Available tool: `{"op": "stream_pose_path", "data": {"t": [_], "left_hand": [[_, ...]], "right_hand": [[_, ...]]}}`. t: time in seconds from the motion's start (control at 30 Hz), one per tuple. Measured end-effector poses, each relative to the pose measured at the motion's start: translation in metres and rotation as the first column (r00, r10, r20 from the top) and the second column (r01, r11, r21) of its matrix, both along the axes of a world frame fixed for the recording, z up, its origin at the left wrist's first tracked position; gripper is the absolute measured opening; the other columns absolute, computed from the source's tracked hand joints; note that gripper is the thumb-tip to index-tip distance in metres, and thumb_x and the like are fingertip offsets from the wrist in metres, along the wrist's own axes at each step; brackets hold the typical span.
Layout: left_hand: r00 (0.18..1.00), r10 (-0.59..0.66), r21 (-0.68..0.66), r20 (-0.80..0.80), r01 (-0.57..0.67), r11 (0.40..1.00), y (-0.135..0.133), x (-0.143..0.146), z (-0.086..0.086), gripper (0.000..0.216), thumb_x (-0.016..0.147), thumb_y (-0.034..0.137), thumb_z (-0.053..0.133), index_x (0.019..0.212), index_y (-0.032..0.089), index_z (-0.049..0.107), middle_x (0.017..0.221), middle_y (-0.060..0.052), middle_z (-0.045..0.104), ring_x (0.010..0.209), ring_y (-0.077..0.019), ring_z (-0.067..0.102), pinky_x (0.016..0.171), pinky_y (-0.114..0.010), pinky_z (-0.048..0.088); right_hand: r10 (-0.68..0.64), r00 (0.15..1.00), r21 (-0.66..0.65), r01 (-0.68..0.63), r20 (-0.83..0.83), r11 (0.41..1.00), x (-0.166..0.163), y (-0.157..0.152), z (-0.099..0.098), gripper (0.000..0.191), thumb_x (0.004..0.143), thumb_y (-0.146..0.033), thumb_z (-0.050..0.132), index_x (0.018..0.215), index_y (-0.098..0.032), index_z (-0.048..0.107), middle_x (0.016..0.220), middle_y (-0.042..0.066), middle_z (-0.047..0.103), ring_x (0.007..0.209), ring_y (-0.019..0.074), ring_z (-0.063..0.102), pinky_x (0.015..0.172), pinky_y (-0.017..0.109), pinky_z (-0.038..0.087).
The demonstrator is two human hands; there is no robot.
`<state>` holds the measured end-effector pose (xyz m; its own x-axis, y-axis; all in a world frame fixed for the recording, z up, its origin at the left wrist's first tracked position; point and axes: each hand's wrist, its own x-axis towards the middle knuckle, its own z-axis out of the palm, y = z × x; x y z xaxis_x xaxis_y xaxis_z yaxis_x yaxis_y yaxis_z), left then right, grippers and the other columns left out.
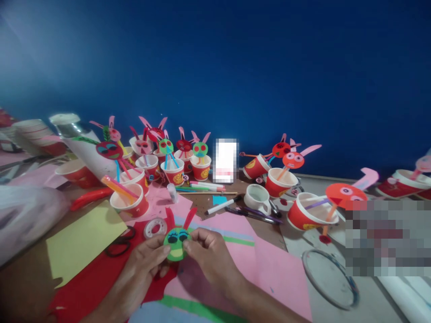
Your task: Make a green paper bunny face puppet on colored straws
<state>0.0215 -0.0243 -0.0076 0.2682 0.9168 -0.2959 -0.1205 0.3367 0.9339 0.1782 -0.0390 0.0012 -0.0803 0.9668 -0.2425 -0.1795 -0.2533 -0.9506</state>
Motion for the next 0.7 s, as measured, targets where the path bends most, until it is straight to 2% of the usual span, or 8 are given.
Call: {"op": "stream_pose_path", "data": {"t": [0.27, 0.47, 0.7], "left_hand": [[0.999, -0.036, -0.012, -0.017, 0.035, 0.999, -0.0015, -0.0004, 0.0003, 0.018, 0.072, 0.033, 0.064, 0.073, 0.015, 0.063, 0.059, 0.002, 0.053, 0.048, -0.007, 0.039, 0.045, -0.019, 0.028], [0.997, -0.039, 0.005, -0.064, 0.039, 0.999, -0.002, -0.0003, 0.0031, 0.017, 0.069, 0.031, 0.065, 0.069, 0.015, 0.061, 0.054, 0.003, 0.051, 0.046, -0.0066, 0.038, 0.045, -0.019, 0.027], [0.996, -0.032, -0.021, -0.087, 0.031, 0.999, -0.0008, 0.0, 0.0007, 0.015, 0.068, 0.03, 0.062, 0.069, 0.015, 0.061, 0.053, 0.003, 0.051, 0.046, -0.0069, 0.037, 0.045, -0.02, 0.027]], "right_hand": [[0.006, 1.0, -0.014, -0.006, 0.022, 1.0, -0.0032, -0.0023, 0.0003, 0.023, 0.071, -0.034, 0.063, 0.061, -0.016, 0.052, 0.056, -0.004, 0.048, 0.052, 0.0088, 0.039, 0.051, 0.022, 0.03], [0.033, 0.993, 0.032, -0.037, 0.115, 0.999, -0.0018, -0.0042, -0.0035, 0.023, 0.075, -0.031, 0.06, 0.06, -0.016, 0.05, 0.056, -0.005, 0.042, 0.052, 0.0081, 0.034, 0.049, 0.022, 0.027], [0.034, 0.998, 0.008, -0.034, 0.053, 0.999, -0.0031, -0.0047, -0.0029, 0.019, 0.074, -0.029, 0.06, 0.063, -0.016, 0.053, 0.058, -0.004, 0.049, 0.055, 0.0091, 0.041, 0.052, 0.022, 0.032]]}}
